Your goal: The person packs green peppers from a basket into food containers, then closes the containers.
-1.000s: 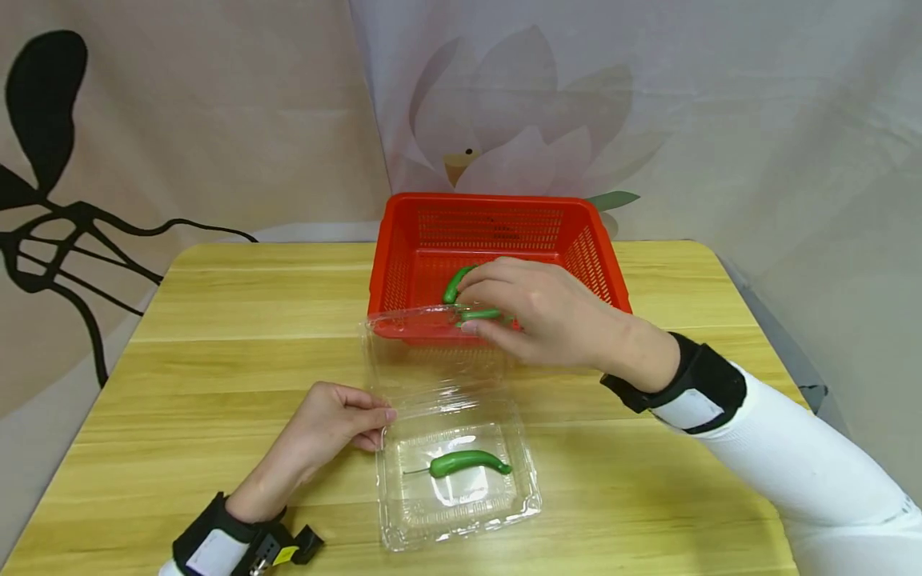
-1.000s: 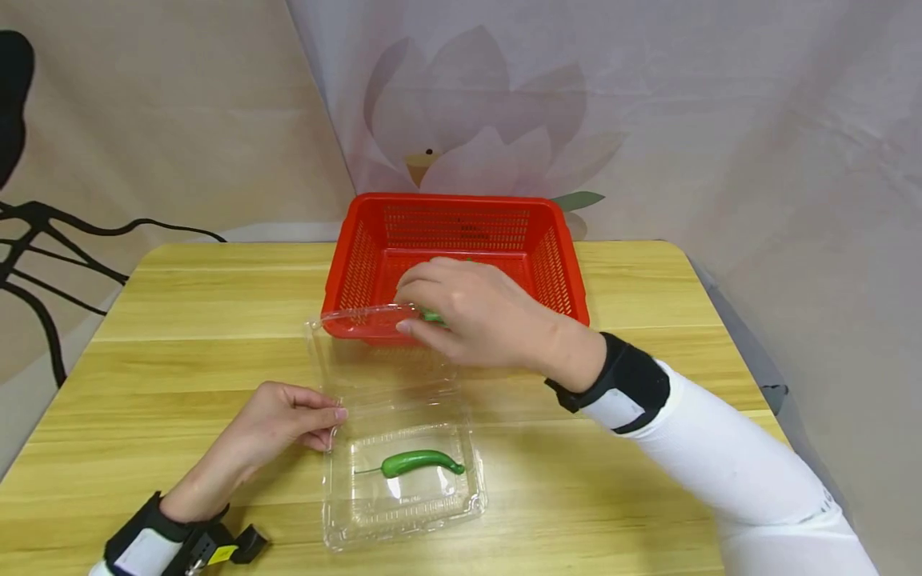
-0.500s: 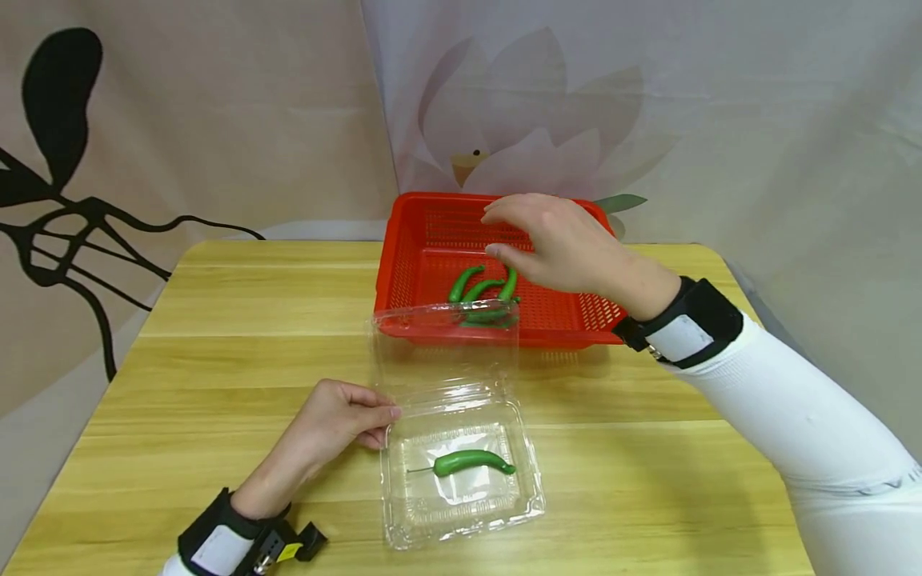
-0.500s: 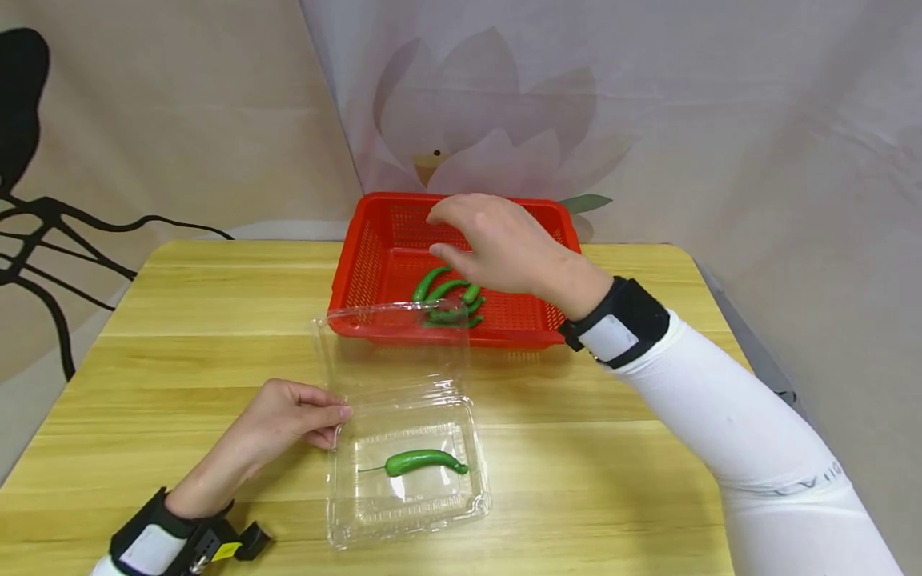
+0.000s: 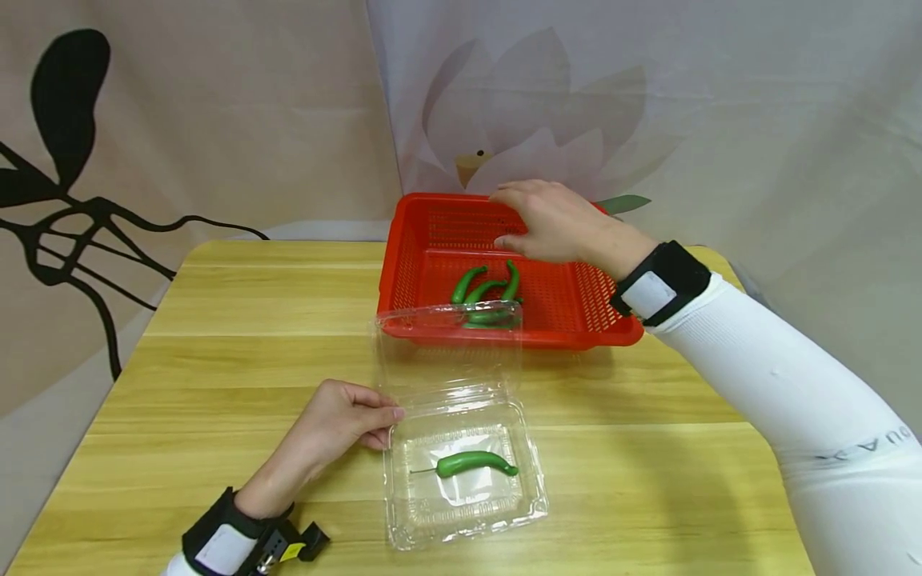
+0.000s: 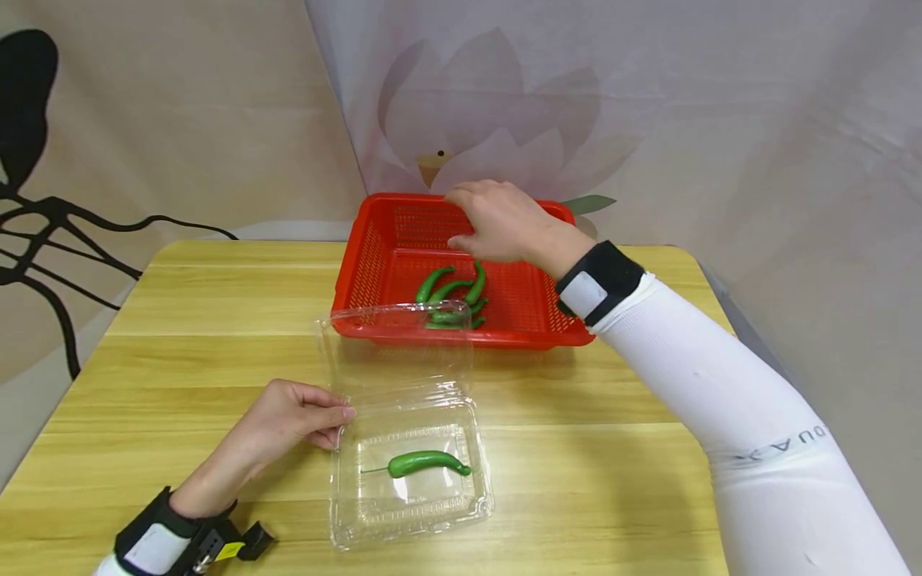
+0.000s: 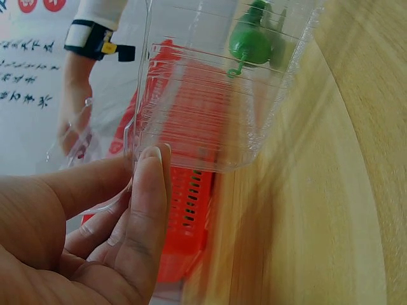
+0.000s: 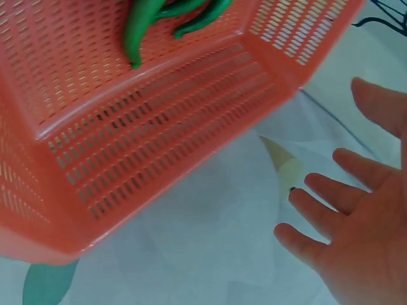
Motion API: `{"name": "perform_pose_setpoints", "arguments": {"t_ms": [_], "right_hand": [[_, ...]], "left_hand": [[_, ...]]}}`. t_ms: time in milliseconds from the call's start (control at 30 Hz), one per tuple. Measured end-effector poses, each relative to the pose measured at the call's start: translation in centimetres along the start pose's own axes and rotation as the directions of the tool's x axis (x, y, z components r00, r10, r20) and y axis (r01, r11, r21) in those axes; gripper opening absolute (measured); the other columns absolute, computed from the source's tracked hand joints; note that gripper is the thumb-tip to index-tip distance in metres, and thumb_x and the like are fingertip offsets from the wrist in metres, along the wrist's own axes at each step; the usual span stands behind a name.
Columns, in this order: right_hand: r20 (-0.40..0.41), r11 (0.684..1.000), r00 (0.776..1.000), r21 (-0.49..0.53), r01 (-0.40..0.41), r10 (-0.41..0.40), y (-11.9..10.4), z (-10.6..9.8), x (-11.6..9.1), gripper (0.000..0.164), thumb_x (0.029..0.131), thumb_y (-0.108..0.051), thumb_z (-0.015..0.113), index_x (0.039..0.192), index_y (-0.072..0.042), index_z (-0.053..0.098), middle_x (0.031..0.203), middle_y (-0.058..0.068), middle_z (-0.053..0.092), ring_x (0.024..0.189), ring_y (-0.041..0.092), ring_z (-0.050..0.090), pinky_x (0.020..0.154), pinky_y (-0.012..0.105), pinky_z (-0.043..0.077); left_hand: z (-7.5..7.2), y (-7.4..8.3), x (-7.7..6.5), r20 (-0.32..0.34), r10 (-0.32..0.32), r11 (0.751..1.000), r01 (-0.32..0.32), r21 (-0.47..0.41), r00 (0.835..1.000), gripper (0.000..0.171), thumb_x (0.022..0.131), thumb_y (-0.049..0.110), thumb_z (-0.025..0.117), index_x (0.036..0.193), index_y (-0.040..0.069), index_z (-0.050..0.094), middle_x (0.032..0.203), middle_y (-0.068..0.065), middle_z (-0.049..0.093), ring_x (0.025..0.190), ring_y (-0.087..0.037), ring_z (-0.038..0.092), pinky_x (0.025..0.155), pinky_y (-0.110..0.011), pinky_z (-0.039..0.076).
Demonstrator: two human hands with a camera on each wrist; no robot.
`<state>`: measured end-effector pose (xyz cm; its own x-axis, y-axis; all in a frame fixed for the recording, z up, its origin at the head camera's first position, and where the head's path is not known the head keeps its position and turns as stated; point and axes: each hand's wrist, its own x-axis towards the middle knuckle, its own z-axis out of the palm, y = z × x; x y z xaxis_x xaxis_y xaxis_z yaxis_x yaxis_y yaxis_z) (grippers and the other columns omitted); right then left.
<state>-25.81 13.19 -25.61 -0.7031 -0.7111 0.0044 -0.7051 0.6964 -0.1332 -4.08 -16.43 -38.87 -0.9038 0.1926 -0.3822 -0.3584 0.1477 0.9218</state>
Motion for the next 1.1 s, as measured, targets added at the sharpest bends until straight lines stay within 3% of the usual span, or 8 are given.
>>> {"name": "perform_pose_setpoints", "arguments": {"t_ms": [167,300,433,567,667,867,1100], "right_hand": [[0.125,0.998,0.992,-0.055,-0.021,0.028,0.6,0.8,1.2,0.072,0.093,-0.026,0.078,0.153,0.000,0.049,0.160,0.024,0.042,0.150,0.041,0.035,0.126,0.055,0.029],[0.238,0.993,0.971,-0.115,-0.009,0.036,0.8,1.9,2.0,0.075,0.089,-0.019,0.077,0.156,-0.003,0.047,0.163,0.025,0.038,0.153,0.043,0.028,0.126,0.060,0.026],[0.304,0.988,0.952,-0.156,0.007,0.041,0.9,3.6,2.2,0.069,0.085,-0.010,0.076,0.150,-0.004,0.056,0.159,0.025,0.044,0.151,0.044,0.033,0.123,0.063,0.031],[0.360,0.987,0.933,-0.159,0.039,0.021,0.7,5.4,2.3,0.043,0.084,-0.007,0.080,0.126,-0.005,0.074,0.130,0.020,0.068,0.120,0.037,0.061,0.107,0.052,0.053],[0.396,0.988,0.918,-0.143,0.053,0.008,0.3,6.2,2.4,0.026,0.087,-0.004,0.081,0.113,-0.006,0.077,0.110,0.013,0.073,0.097,0.030,0.064,0.095,0.045,0.060],[0.426,0.987,0.904,-0.150,0.056,0.013,0.1,6.9,2.6,0.029,0.089,0.001,0.080,0.116,-0.006,0.077,0.115,0.012,0.074,0.103,0.029,0.067,0.098,0.044,0.059],[0.446,0.980,0.895,-0.183,0.074,0.016,0.3,8.0,2.5,0.014,0.090,-0.001,0.079,0.102,-0.006,0.075,0.098,0.008,0.071,0.091,0.027,0.060,0.090,0.041,0.059]], "left_hand": [[0.0,0.0,0.0,0.001,0.001,1.000,-0.001,-0.002,1.000,0.024,0.094,0.004,0.077,0.108,-0.015,0.073,0.080,-0.016,0.073,0.064,-0.017,0.070,0.064,-0.031,0.066],[0.0,0.0,0.0,-0.007,-0.004,1.000,0.004,0.008,1.000,0.023,0.094,0.005,0.078,0.106,-0.015,0.073,0.079,-0.016,0.073,0.063,-0.017,0.070,0.063,-0.031,0.066],[0.0,-0.2,0.0,-0.004,-0.010,1.000,0.010,0.006,1.000,0.023,0.094,0.005,0.078,0.106,-0.015,0.073,0.078,-0.016,0.073,0.063,-0.017,0.070,0.063,-0.031,0.066],[0.0,-0.2,0.0,-0.005,-0.009,1.000,0.009,0.006,1.000,0.023,0.094,0.004,0.078,0.106,-0.015,0.073,0.079,-0.015,0.073,0.063,-0.017,0.070,0.063,-0.031,0.065],[-0.1,-0.2,0.0,-0.009,-0.006,1.000,0.006,0.013,1.000,0.023,0.094,0.004,0.078,0.106,-0.015,0.073,0.080,-0.016,0.073,0.063,-0.017,0.070,0.063,-0.031,0.066],[0.1,-0.2,0.0,-0.007,-0.012,1.000,0.012,0.010,1.000,0.022,0.094,0.004,0.078,0.106,-0.014,0.073,0.080,-0.016,0.074,0.064,-0.017,0.070,0.063,-0.031,0.066],[0.2,0.0,0.0,-0.004,-0.012,1.000,0.012,0.016,1.000,0.022,0.095,0.004,0.077,0.106,-0.014,0.074,0.082,-0.016,0.074,0.064,-0.017,0.070,0.064,-0.032,0.066]]}}
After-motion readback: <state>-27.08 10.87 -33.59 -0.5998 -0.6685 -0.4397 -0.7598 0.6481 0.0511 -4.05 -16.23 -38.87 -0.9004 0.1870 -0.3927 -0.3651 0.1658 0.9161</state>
